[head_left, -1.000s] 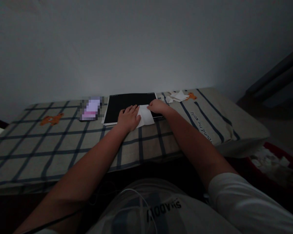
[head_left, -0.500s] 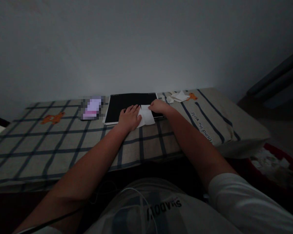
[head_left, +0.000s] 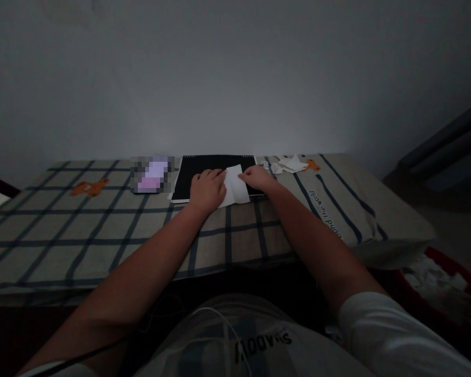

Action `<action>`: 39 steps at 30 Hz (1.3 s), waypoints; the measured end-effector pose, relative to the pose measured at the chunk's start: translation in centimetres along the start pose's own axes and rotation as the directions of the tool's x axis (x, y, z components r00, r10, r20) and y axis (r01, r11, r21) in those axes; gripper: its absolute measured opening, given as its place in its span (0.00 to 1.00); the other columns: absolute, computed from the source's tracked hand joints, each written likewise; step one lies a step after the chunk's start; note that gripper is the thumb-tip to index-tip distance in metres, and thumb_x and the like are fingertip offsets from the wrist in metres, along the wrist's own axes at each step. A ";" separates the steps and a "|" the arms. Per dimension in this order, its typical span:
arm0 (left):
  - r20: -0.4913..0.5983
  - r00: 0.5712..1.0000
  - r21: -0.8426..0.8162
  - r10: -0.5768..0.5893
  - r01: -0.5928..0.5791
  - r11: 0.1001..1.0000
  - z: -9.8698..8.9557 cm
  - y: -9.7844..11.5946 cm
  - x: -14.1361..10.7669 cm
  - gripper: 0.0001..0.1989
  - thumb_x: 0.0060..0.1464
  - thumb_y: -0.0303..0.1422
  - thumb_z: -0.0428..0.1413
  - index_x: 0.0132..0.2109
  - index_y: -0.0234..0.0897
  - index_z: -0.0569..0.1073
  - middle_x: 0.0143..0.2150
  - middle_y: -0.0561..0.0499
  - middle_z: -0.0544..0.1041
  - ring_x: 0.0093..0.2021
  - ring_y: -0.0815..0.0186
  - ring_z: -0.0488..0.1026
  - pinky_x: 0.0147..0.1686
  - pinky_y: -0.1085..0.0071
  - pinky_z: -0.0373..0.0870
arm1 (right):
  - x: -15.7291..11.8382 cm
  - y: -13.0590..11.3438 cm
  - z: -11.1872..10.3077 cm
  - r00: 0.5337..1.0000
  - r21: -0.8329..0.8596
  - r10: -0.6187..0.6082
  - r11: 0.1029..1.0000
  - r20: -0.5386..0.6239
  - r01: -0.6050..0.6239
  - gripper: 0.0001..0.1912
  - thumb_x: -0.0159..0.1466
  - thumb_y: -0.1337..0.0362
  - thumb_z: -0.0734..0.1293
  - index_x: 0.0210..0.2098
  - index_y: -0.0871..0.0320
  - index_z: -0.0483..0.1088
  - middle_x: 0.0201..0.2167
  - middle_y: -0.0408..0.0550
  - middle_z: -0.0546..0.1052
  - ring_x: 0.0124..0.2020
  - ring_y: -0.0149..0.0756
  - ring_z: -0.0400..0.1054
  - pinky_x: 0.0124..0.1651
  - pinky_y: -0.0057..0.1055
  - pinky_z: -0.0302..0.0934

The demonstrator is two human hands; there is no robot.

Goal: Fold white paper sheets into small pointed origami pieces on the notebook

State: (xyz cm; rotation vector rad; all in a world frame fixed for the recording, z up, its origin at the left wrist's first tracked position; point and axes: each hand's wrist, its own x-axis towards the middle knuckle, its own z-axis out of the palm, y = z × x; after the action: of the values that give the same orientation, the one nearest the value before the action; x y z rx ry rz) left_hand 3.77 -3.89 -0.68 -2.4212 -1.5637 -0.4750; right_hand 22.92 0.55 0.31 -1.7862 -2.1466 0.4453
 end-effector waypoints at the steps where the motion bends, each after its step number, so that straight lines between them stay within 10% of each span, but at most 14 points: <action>1: -0.015 1.000 -0.005 0.012 -0.012 1.000 -0.1 0.0 0.0 0.22 0.64 0.35 0.44 0.62 0.38 0.69 0.63 0.47 0.71 0.61 0.54 0.65 0.56 0.53 0.61 | 0.1 -0.1 0.1 1.000 -0.007 -0.001 1.000 -0.022 0.001 0.19 0.69 0.58 0.62 0.36 0.65 0.80 0.33 0.53 0.80 0.32 0.33 0.69 0.34 0.27 0.54; 39: 0.155 0.987 0.039 0.035 -0.041 0.998 1.1 0.4 0.1 0.26 0.67 0.35 0.38 0.67 0.37 0.64 0.69 0.46 0.65 0.65 0.53 0.60 0.55 0.48 0.61 | 1.2 -0.9 0.5 0.994 -0.184 0.072 0.981 0.082 -0.056 0.19 0.67 0.65 0.60 0.49 0.67 0.77 0.51 0.65 0.78 0.50 0.43 0.74 0.47 0.29 0.62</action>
State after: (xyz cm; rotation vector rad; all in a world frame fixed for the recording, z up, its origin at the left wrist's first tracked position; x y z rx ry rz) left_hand 4.32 -3.58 -1.66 -2.5032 -1.5666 -0.2505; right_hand 21.70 1.54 0.32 -1.9730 -2.2589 0.3609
